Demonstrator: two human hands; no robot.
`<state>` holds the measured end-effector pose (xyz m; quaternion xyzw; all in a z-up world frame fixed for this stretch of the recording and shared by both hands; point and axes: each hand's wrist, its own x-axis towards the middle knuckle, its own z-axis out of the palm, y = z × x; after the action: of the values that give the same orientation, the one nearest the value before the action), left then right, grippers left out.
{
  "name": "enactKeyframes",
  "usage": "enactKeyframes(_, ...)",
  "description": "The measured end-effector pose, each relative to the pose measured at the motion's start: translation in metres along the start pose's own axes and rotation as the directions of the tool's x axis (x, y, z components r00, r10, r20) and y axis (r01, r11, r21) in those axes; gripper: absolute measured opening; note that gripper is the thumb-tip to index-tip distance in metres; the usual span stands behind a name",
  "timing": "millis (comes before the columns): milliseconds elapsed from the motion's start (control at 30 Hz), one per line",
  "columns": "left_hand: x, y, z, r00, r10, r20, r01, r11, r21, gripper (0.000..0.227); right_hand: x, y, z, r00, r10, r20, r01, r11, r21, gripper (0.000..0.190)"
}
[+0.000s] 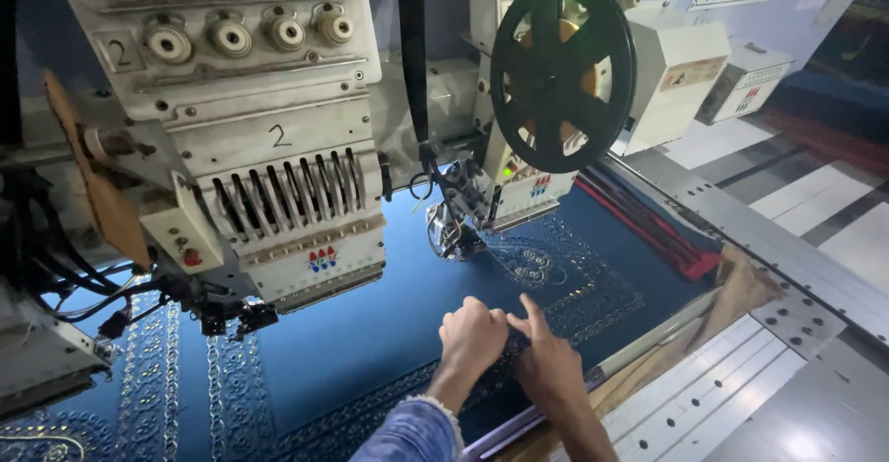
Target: The person adjusts the settings and threads on multiple industrial embroidery machines, using their hands to thread needles and press buttons while the machines work on blue fabric.
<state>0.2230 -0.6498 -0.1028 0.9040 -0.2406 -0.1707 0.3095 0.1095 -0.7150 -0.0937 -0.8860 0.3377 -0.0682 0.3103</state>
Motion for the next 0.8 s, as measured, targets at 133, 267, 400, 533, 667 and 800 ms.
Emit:
enactKeyframes(133, -0.005, 0.013, -0.022, 0.976, -0.045, 0.214, 0.039, 0.999, 0.031, 0.040, 0.003, 0.008, 0.014, 0.994, -0.074, -0.086, 0.076, 0.997, 0.015, 0.087)
enactKeyframes(267, -0.003, 0.009, -0.023, 0.971, 0.094, 0.222, -0.099, 0.995, 0.012, 0.028, -0.006, -0.010, 0.010, 0.996, 0.083, 0.021, -0.081, 0.994, -0.079, 0.095)
enactKeyframes(400, -0.004, 0.005, -0.016, 0.991, 0.066, 0.115, -0.046, 0.985, -0.169, 0.022, -0.002, -0.006, 0.015, 0.998, 0.037, -0.044, -0.039, 0.999, -0.028, 0.094)
enactKeyframes(533, -0.022, -0.008, -0.009, 0.999, 0.028, -0.040, -0.038, 0.965, -0.261, 0.020, 0.000, 0.003, 0.024, 0.999, -0.008, -0.040, 0.006, 0.999, -0.041, 0.099)
enactKeyframes(667, -0.064, -0.046, -0.018, 0.993, -0.014, -0.117, -0.016, 0.969, -0.248, 0.023, 0.012, 0.017, 0.037, 0.994, -0.099, -0.051, 0.094, 0.992, -0.087, 0.107)
enactKeyframes(800, -0.140, -0.096, -0.076, 0.979, -0.203, 0.011, 0.202, 0.961, -0.186, 0.023, -0.001, 0.022, 0.066, 0.982, -0.152, -0.112, 0.118, 0.957, -0.264, 0.074)
